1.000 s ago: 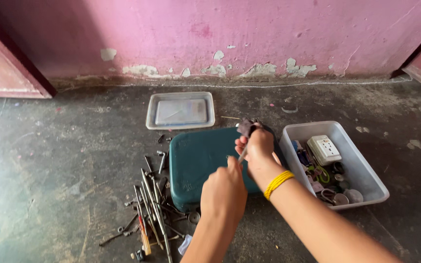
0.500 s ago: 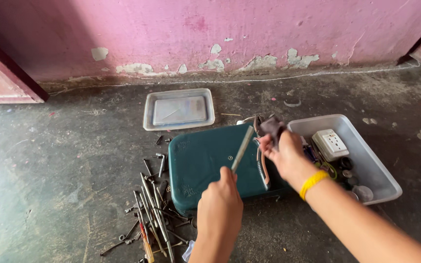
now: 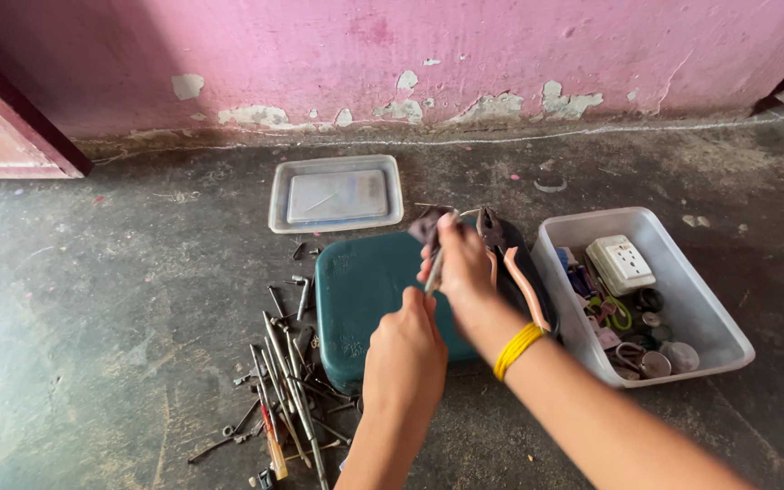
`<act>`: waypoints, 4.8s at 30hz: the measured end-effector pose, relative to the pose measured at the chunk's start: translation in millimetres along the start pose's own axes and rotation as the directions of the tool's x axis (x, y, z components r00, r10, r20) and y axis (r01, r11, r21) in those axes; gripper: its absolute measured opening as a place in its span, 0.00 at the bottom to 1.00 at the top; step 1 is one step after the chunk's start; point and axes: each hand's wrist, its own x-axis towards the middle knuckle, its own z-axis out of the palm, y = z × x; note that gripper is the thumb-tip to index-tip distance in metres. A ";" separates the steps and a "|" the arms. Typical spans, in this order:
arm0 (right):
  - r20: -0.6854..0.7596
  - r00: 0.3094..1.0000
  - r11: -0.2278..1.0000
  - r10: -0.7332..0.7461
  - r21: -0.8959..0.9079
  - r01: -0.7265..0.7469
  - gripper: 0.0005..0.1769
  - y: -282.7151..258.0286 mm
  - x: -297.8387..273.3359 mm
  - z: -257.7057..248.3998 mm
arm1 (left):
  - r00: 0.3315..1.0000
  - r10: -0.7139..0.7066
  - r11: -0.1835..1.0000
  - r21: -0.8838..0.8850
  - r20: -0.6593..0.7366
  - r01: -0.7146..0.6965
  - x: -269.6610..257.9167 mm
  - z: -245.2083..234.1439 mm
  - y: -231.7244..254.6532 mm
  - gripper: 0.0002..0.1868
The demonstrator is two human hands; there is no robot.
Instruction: The person wipes various tools with a cloth, including pliers, metal rods, and small parts, then places them into a plastic container. The person handles each item individually and organizes them on and inside the container.
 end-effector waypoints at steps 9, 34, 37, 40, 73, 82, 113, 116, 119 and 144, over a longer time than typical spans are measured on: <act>0.179 0.968 0.984 0.176 -0.036 -0.172 0.22 -23.2 -52.5 -14.7 | 0.993 -0.097 0.930 -0.362 -0.073 0.065 3.4 24.0 -18.6 0.12; 0.984 0.080 -0.725 -0.160 -0.172 0.667 0.03 -67.3 -21.4 -18.4 | 0.876 0.481 0.782 0.431 0.043 -0.451 15.8 -51.6 -49.8 0.15; 0.965 0.191 -0.798 -0.177 -0.254 0.546 0.06 -74.9 -11.3 -33.3 | 0.891 0.453 0.806 0.407 0.044 -0.430 17.8 -43.6 -43.2 0.13; 0.933 0.287 -0.829 -0.219 -0.333 0.450 0.09 -67.8 -2.4 -42.2 | 0.894 0.448 0.832 0.364 0.008 -0.420 14.9 -33.6 -38.7 0.12; 0.445 0.891 0.761 0.084 -0.606 0.231 0.12 -24.4 -50.5 -25.7 | 0.954 -0.258 0.758 -0.645 -0.154 0.101 12.5 -28.9 -34.7 0.17; 0.381 0.912 0.873 0.150 -0.484 0.059 0.17 -33.9 -44.9 -39.4 | 0.951 -0.301 0.495 -0.841 0.069 0.218 15.4 -37.9 -44.4 0.17; 0.819 0.564 -0.221 -0.108 -0.573 0.789 0.35 27.9 -58.8 -17.3 | 0.955 -0.294 0.836 -0.494 -0.037 0.238 11.4 -14.4 -112.9 0.20; 0.835 0.542 -0.269 -0.091 -0.545 0.794 0.28 35.5 -62.4 -18.2 | 0.959 -0.283 0.845 -0.478 -0.020 0.240 9.4 -14.3 -112.4 0.19; 0.626 0.777 -0.194 -0.064 -0.772 0.606 0.19 37.6 -43.3 -35.3 | 0.955 -0.294 0.831 -0.487 0.029 0.270 8.8 -19.8 -117.3 0.18; 0.879 0.465 -0.128 -0.109 -0.476 0.870 0.39 94.9 17.7 65.8 | 0.952 -0.301 0.498 -0.840 0.062 0.212 61.0 -26.9 -180.9 0.09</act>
